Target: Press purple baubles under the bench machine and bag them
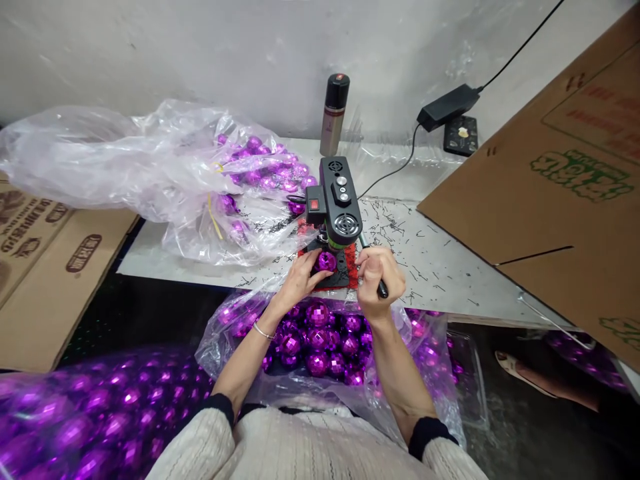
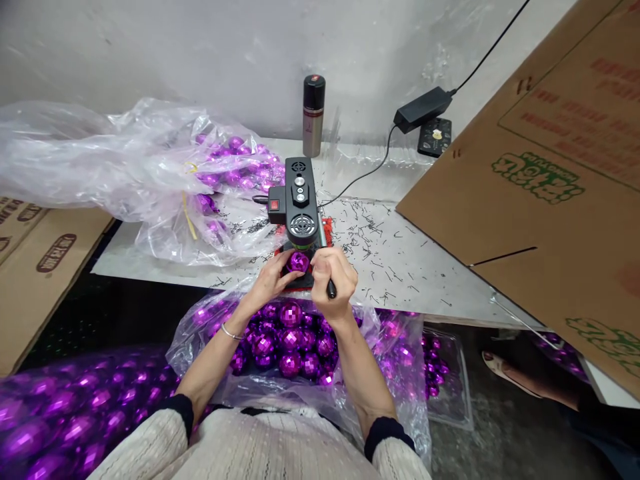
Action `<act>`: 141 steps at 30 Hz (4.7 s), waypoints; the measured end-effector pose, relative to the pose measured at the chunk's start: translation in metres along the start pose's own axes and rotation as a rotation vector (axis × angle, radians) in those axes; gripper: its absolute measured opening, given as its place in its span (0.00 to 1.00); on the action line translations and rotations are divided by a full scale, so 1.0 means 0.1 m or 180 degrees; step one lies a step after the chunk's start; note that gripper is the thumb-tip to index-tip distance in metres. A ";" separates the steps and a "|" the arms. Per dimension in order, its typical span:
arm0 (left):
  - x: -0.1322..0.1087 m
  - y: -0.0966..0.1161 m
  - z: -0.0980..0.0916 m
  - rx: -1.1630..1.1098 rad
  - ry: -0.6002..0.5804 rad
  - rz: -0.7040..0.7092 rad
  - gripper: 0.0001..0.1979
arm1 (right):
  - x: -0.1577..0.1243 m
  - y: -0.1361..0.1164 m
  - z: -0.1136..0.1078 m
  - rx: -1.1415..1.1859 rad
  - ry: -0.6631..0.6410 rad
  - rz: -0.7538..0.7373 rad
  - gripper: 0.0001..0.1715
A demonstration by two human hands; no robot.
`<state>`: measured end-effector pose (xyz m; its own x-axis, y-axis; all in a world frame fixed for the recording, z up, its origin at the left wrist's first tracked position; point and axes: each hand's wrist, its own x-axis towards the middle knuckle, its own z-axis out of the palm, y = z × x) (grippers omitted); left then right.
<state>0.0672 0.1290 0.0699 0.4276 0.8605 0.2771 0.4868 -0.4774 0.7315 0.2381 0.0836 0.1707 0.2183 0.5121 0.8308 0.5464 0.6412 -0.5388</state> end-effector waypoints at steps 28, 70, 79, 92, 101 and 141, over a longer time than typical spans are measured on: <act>0.13 -0.14 0.46 -0.0046 0.0863 0.0129 0.25 | -0.51 0.42 0.17 0.0189 0.0389 -0.0293 0.22; -0.31 -0.11 -0.48 0.0158 0.0715 0.0447 0.19 | -0.31 0.19 0.08 0.0228 0.0275 0.0068 0.21; 1.56 -0.34 -0.55 -0.0232 0.0825 -0.1852 0.10 | -0.29 0.15 0.07 0.0145 0.0211 0.0049 0.21; 0.13 -0.22 -0.43 -0.2142 0.0596 -0.1463 0.29 | 0.04 -0.04 0.05 0.0119 0.0186 0.0246 0.22; 0.10 -0.19 0.29 -0.1504 0.0905 -0.0912 0.30 | 0.15 -0.08 0.02 0.0107 0.0066 0.0291 0.22; 0.10 -0.26 0.35 -0.0344 0.0554 0.0140 0.33 | -0.53 0.46 0.14 0.0049 0.0348 -0.0406 0.21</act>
<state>0.0851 0.1435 0.0318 0.3040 0.8615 0.4067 0.3822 -0.5013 0.7763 0.2399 0.0940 0.1001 0.2350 0.3612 0.9024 0.5631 0.7061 -0.4293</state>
